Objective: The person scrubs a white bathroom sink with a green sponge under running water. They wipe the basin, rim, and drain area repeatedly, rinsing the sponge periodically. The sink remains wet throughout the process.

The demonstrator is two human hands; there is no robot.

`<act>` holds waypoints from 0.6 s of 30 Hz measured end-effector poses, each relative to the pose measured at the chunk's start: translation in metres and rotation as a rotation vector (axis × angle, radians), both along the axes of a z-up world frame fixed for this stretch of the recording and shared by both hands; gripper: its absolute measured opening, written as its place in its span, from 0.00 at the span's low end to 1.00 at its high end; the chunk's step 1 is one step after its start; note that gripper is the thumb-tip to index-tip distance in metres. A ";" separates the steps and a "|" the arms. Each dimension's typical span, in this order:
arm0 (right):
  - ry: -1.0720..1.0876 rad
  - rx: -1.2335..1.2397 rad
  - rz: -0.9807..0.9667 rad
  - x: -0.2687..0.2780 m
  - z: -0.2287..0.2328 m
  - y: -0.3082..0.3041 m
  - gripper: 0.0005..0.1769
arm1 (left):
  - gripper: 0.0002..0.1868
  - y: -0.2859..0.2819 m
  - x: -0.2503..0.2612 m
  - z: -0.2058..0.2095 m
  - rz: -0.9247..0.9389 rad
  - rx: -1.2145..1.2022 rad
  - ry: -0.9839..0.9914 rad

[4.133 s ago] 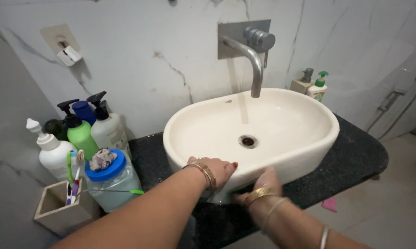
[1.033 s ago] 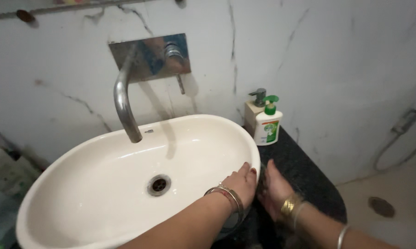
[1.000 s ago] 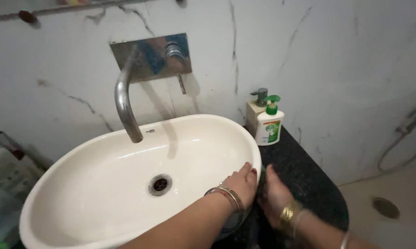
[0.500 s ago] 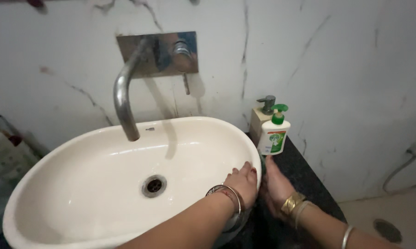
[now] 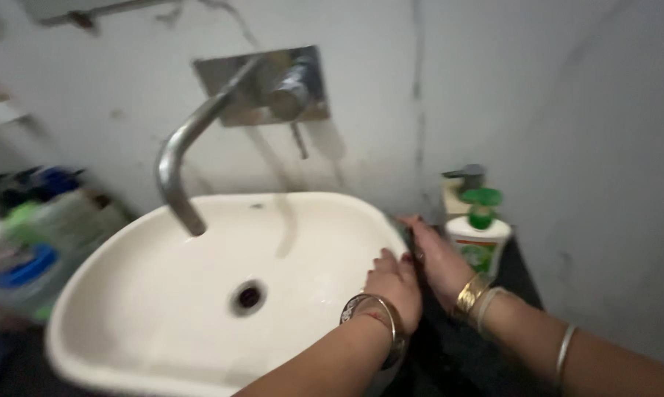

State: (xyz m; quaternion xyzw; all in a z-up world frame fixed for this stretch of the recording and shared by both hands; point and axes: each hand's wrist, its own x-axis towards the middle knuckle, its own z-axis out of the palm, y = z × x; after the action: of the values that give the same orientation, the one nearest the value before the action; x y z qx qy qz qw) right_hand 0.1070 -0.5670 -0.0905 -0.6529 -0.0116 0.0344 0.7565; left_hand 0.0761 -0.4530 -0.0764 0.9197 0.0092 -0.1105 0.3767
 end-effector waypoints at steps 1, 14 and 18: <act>-0.003 0.023 0.020 0.008 0.006 0.006 0.31 | 0.33 0.003 -0.004 0.009 0.013 -0.011 0.034; 0.361 -0.004 0.298 0.153 -0.027 0.032 0.38 | 0.27 0.021 -0.061 0.072 -0.130 0.346 0.019; 0.562 0.028 0.231 0.131 -0.030 0.026 0.43 | 0.25 0.018 -0.063 0.070 -0.180 0.443 -0.158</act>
State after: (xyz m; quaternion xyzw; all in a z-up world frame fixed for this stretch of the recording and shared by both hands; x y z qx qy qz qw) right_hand 0.2375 -0.5414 -0.1208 -0.6015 0.1237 0.2995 0.7302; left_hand 0.0128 -0.4350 -0.0068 0.9827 -0.0782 -0.0667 0.1540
